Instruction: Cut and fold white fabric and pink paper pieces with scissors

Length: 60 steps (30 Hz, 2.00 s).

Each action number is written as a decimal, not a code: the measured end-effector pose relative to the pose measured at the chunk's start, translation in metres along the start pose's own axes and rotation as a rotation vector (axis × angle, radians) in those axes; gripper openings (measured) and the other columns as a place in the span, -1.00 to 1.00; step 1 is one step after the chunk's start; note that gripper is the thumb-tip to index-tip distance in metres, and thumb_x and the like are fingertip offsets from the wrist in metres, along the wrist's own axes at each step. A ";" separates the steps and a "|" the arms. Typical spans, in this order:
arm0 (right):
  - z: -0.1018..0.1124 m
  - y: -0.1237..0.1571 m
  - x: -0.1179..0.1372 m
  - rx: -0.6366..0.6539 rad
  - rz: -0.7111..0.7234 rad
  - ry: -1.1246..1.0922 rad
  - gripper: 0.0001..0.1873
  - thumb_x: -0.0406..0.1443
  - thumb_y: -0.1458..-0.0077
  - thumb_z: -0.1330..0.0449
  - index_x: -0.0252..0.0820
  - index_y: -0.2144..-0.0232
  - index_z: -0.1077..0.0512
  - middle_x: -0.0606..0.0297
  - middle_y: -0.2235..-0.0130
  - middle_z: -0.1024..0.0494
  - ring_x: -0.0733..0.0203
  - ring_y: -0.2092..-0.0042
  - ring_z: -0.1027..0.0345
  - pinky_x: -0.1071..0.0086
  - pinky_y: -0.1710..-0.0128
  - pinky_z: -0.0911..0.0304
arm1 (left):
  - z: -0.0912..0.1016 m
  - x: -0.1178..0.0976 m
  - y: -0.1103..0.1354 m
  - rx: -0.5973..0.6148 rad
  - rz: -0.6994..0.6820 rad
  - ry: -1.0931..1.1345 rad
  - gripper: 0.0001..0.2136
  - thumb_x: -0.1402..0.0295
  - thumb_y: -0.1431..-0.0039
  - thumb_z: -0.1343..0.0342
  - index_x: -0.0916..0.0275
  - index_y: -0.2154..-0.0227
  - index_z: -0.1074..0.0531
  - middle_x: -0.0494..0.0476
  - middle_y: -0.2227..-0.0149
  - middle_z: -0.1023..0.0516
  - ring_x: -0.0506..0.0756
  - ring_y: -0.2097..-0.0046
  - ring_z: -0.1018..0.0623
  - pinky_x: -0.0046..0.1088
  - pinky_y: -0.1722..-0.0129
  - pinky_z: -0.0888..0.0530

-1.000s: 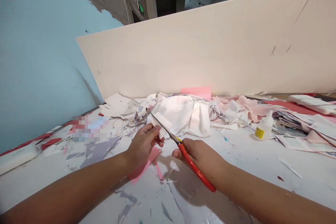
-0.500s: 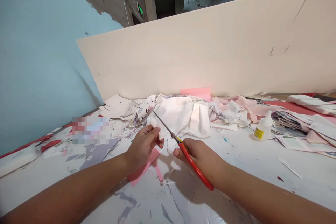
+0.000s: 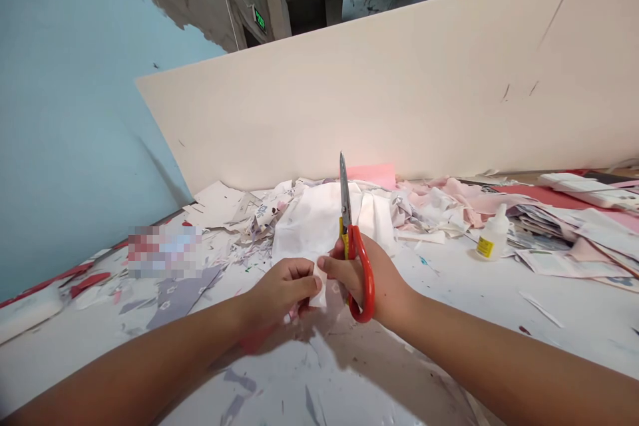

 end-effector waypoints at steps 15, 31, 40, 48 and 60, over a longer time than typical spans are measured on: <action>0.008 0.007 0.017 -0.239 0.049 0.077 -0.82 -0.23 0.17 -0.11 -0.15 0.57 -0.16 0.45 0.60 -0.30 0.35 0.57 -0.19 0.46 0.59 -0.12 | 0.002 0.001 -0.003 0.056 0.004 0.036 -0.96 0.42 0.11 0.03 0.26 0.57 -0.29 0.04 0.58 -0.35 -0.08 0.59 -0.26 -0.57 0.62 -0.16; -0.003 0.009 0.013 -0.130 0.064 -0.082 -0.79 -0.15 0.04 -0.04 -0.13 0.48 -0.13 0.44 0.59 -0.37 0.29 0.63 -0.29 0.41 0.60 -0.17 | -0.004 -0.013 0.001 0.008 -0.118 0.125 -0.70 0.12 0.00 0.03 0.30 0.52 -0.30 0.10 0.54 -0.39 -0.04 0.50 -0.37 -0.60 0.64 -0.19; 0.036 -0.002 0.015 -0.158 0.280 0.239 -0.56 0.07 0.03 0.09 -0.14 0.30 -0.21 0.18 0.20 -0.39 0.06 0.18 -0.26 0.27 0.33 -0.20 | 0.026 -0.009 -0.007 -0.152 -0.127 0.165 -0.74 0.15 0.01 0.02 0.28 0.51 -0.29 0.02 0.59 -0.34 -0.05 0.51 -0.35 -0.53 0.56 -0.34; 0.038 0.000 0.003 0.122 0.160 0.721 -0.65 0.02 0.12 -0.04 -0.15 0.50 -0.20 0.35 0.52 -0.30 0.23 0.47 -0.19 0.39 0.51 -0.12 | 0.025 -0.012 -0.007 -0.146 -0.169 0.149 -0.74 0.16 0.00 0.02 0.29 0.52 -0.29 0.02 0.60 -0.33 -0.05 0.52 -0.35 -0.51 0.53 -0.35; 0.040 0.014 -0.012 0.283 0.089 0.885 -0.65 0.01 0.11 -0.01 -0.12 0.42 -0.14 0.29 0.45 -0.33 0.17 0.44 -0.19 0.33 0.49 -0.13 | 0.026 -0.011 -0.004 -0.190 -0.141 0.120 -0.74 0.14 0.01 0.03 0.26 0.53 -0.27 0.00 0.59 -0.29 -0.04 0.51 -0.32 -0.59 0.67 -0.31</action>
Point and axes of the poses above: each hand's wrist, its own y-axis away from the middle knuckle, its own z-axis out of the back of the hand, x = y × z, the point moved 7 cm from there along -y, towards the middle knuckle
